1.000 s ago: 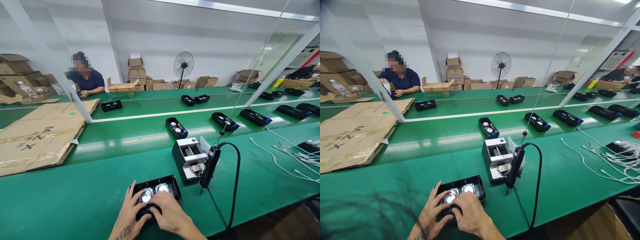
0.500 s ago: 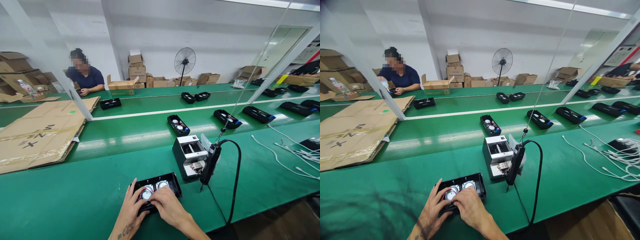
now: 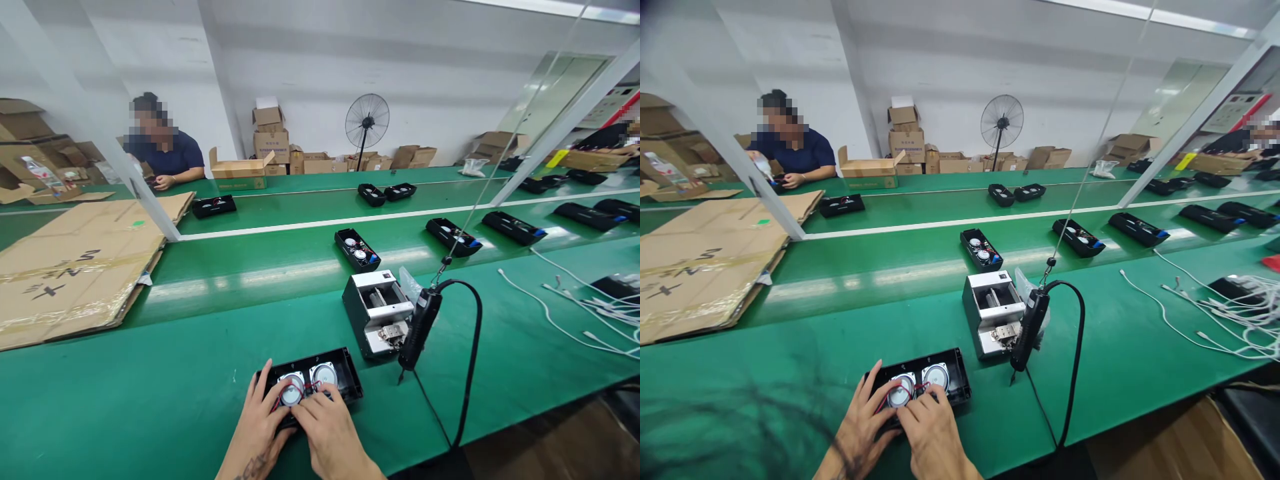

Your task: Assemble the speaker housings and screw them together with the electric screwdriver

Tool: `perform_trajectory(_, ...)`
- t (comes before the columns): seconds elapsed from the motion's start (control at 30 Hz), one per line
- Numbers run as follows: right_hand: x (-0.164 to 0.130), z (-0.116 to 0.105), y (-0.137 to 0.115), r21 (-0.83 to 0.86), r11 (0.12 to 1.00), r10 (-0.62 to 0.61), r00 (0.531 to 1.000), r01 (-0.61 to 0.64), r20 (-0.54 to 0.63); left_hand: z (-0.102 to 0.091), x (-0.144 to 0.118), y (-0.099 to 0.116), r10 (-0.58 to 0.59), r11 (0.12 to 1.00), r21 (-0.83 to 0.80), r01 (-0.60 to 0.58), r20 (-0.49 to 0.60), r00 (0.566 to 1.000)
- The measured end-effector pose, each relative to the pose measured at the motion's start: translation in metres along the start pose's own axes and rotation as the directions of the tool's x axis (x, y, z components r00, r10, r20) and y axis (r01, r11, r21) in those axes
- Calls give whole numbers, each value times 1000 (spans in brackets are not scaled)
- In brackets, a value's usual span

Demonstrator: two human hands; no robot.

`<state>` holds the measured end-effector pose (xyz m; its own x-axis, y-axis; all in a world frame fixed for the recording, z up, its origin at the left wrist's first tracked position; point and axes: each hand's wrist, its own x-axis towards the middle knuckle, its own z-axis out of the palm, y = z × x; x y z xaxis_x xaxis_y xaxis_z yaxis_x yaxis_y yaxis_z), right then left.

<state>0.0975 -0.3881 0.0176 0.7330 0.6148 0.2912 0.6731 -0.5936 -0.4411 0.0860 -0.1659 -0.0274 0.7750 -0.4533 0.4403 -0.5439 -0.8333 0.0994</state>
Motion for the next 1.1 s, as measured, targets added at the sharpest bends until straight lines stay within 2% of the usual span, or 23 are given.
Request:
perform_trajectory(0.07,4,-2,0,-26,1000,-5,1000,5,6,4,1,0,-4,1000,-26,3,-39,999)
perform_trajectory(0.13,16,-16,-1,-26,999,33,994,-31,101,1,9,-3,-21,998,-54,20,-23,999)
perform_trajectory(0.2,37,-39,0,1,997,78,963,-81,257,-12,26,-10,-37,993,-111,45,69,997)
perform_trajectory(0.27,62,-63,3,24,990,120,909,-141,400,-30,51,-22,-59,968,-224,113,232,971)
perform_trajectory(0.3,75,-73,6,20,987,133,875,-160,465,-39,65,-29,-88,939,-283,195,350,933)
perform_trajectory(0.37,99,-87,13,35,986,123,860,-161,496,-54,92,-43,-117,851,-363,381,575,810)
perform_trajectory(0.43,119,-95,21,52,986,110,860,-157,498,-63,113,-55,-143,800,-364,476,655,742)
perform_trajectory(0.53,139,-100,30,89,982,104,865,-168,490,-66,132,-67,-160,755,-377,537,687,708)
perform_trajectory(0.67,150,-104,34,131,973,109,879,-190,465,-68,143,-69,-118,686,-445,575,712,692)
perform_trajectory(0.93,152,-108,36,143,978,62,867,-152,495,-68,147,-69,-121,623,-471,625,731,672)
perform_trajectory(1.1,153,-106,32,112,979,88,854,-168,512,-68,148,-68,-101,611,-488,623,732,674)
